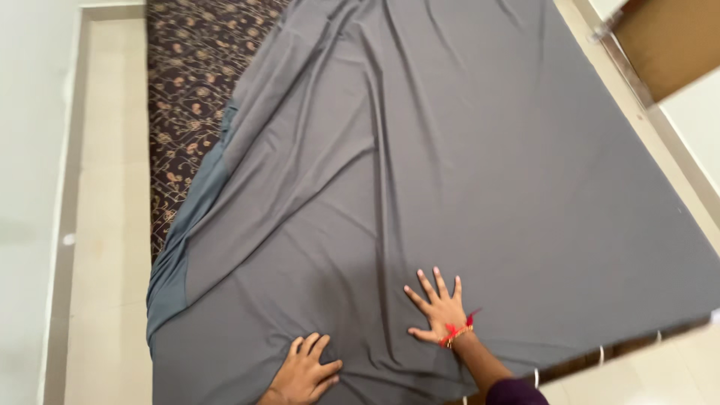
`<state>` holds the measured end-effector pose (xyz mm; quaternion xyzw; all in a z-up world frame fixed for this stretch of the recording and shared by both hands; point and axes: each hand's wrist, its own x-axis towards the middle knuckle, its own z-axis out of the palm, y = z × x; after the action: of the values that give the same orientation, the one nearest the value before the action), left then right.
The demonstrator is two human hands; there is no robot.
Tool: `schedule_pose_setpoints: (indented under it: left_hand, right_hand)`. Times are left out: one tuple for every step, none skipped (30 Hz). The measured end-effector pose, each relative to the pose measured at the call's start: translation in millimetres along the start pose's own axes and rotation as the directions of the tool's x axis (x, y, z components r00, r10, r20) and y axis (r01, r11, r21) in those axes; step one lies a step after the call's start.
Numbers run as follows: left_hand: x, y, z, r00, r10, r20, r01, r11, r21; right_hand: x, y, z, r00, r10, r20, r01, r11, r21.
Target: The person spreads a gray bedsheet over a mattress, smoothing it out and tucking the edges under the mattress along the sides and corners of the bed frame.
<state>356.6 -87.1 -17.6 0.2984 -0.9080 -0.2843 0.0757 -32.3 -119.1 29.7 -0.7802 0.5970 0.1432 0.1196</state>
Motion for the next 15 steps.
schedule_pose_setpoints:
  left_hand:
    - [-3,-2,4,0.996,0.055,-0.07,-0.052,0.998,0.034]
    - [-6,-3,8,0.984,0.11,-0.14,-0.101,0.992,0.069]
    - [-9,-5,8,0.979,0.138,-0.151,-0.129,0.989,0.066]
    - [-12,-6,8,0.973,0.165,-0.162,-0.157,0.986,0.062]
    - [-10,-7,8,0.964,0.194,-0.182,-0.186,0.981,0.061]
    - [-10,-9,6,0.964,0.19,-0.186,-0.181,0.981,0.069]
    - [-8,-9,5,0.964,0.189,-0.188,-0.179,0.981,0.07]
    - [-7,-8,3,0.963,0.188,-0.191,-0.178,0.981,0.071]
    - [-6,-7,3,0.958,0.191,-0.215,-0.181,0.981,0.067]
    - [-5,-6,2,0.952,0.194,-0.239,-0.184,0.981,0.063]
    - [-5,-8,-1,0.945,0.198,-0.26,-0.187,0.98,0.066]
    - [-5,-7,-3,0.947,0.192,-0.257,-0.179,0.981,0.073]
    - [-3,-8,-2,0.946,0.2,-0.255,-0.185,0.979,0.079]
    - [-3,-9,-2,0.945,0.207,-0.253,-0.192,0.978,0.085]
    - [-6,-9,0,0.934,0.223,-0.277,-0.21,0.975,0.076]
  right_hand:
    - [1,-1,0,1.0,0.007,0.016,-0.007,1.0,-0.015]
    - [1,-2,0,0.999,0.014,0.032,-0.013,0.999,-0.029]
    - [2,-3,-1,0.999,0.018,0.035,-0.017,1.0,-0.023]
    - [1,-4,-2,0.999,0.022,0.039,-0.021,1.0,-0.018]
    - [2,-3,-3,0.999,0.026,0.039,-0.026,0.999,-0.02]
    - [5,-5,-5,0.998,0.041,0.039,-0.04,0.999,-0.021]
    - [3,-7,-5,0.997,0.061,0.046,-0.06,0.998,-0.023]
    - [1,-11,-5,0.995,0.081,0.053,-0.08,0.997,-0.025]
    - [-1,-17,-4,0.989,0.148,0.026,-0.148,0.989,-0.007]
    - [-3,-25,-2,0.977,0.215,0.001,-0.215,0.977,0.012]
    - [0,-37,0,0.959,0.282,-0.03,-0.281,0.959,0.037]
    - [1,-55,2,0.928,0.37,-0.035,-0.367,0.927,0.08]
    - [-1,-76,5,0.882,0.469,-0.04,-0.461,0.879,0.121]
    - [-2,-100,8,0.826,0.562,-0.042,-0.549,0.82,0.162]
    - [-8,-127,12,0.775,0.631,0.032,-0.626,0.76,0.175]
